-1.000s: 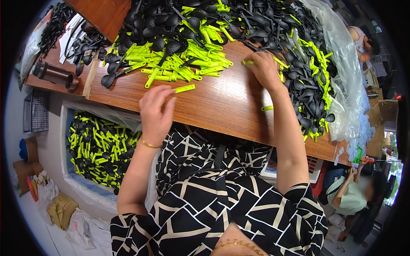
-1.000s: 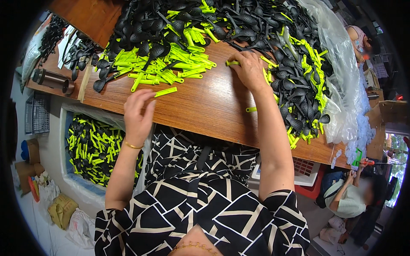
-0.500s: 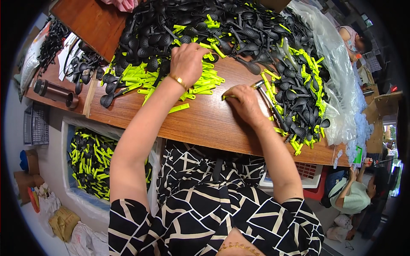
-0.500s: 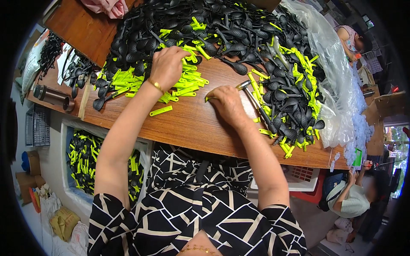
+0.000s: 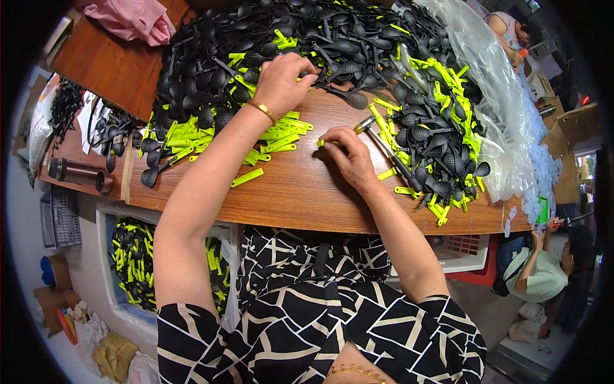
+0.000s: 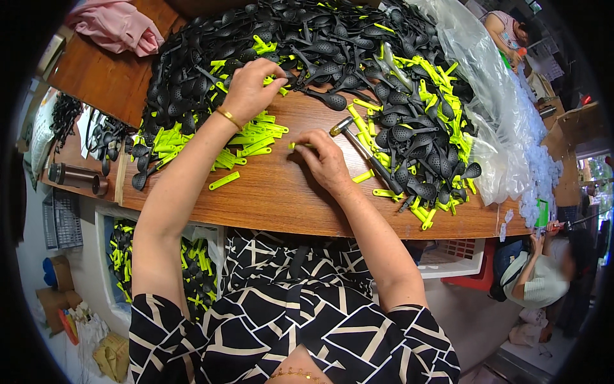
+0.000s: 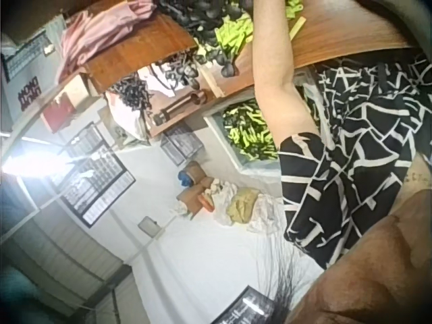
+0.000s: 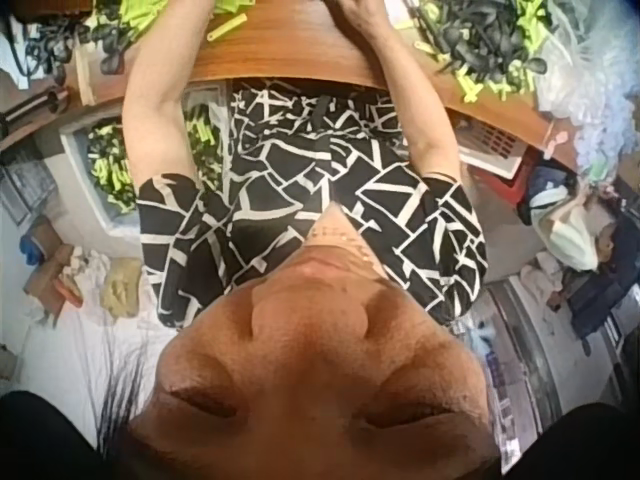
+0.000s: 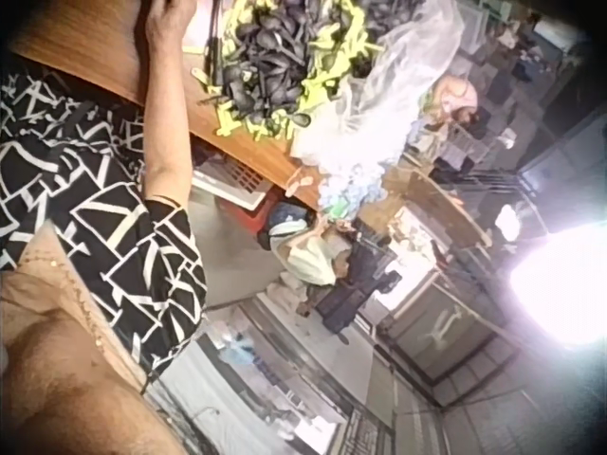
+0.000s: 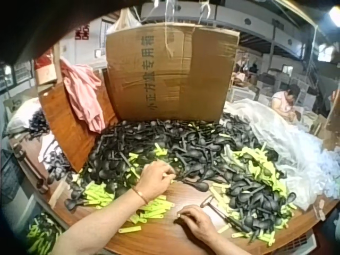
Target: The person assembles kitchen utensils by inserting black perforated spoon heads into neon green plastic handles. They use a small hammer to tap the components together securely. The person works at a wooden table covered with piles of loose parts and finished utensils.
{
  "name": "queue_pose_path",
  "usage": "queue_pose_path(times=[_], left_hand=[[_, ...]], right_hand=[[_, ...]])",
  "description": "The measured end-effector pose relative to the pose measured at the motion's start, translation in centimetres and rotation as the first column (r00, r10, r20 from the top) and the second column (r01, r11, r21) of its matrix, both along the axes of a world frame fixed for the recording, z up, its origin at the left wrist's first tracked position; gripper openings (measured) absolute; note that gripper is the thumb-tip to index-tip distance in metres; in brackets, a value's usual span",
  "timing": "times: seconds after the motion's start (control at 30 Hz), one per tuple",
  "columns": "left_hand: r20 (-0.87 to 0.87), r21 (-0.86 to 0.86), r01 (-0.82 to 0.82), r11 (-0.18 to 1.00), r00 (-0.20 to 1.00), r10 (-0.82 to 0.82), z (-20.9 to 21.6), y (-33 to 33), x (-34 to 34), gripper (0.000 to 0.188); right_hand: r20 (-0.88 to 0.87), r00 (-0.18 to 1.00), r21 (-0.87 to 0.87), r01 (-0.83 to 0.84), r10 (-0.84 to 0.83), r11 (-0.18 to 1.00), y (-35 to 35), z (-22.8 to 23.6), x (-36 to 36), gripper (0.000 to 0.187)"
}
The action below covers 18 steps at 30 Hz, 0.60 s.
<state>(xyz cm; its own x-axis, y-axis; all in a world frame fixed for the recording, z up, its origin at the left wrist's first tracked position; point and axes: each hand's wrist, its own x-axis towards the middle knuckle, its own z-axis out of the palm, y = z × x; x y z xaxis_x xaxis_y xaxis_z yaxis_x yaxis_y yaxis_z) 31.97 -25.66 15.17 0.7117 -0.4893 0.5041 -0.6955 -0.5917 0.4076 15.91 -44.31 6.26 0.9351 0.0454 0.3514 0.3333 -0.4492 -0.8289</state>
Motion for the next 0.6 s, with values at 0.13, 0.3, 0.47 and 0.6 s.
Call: queue_pose_path(times=[0.13,0.3,0.47,0.6], left_hand=[[-0.44,-0.69,-0.09,0.718,0.841,-0.316,-0.9,0.6,0.0,0.02],[-0.549,-0.83,-0.439,0.343,0.543,-0.635,-1.5,4.6,-4.9,0.014],[-0.387,-0.833,-0.549,0.064,0.498,-0.776,-3.7,7.0,-13.4,0.018],[-0.438,-0.766,-0.643,0.024,0.493,-0.752,-5.1,8.9,-18.2,0.024]], right_hand=[[-0.169,0.986,0.464,0.081,-0.001,0.882,-0.2,-1.1,0.8,0.016],[-0.109,0.994,0.56,0.045,0.019,0.828,-0.4,0.6,0.7,0.017],[-0.329,0.894,0.58,-0.063,0.304,0.812,0.7,4.6,0.4,0.018],[-0.319,0.903,0.48,-0.109,0.289,0.87,2.2,4.2,-0.9,0.019]])
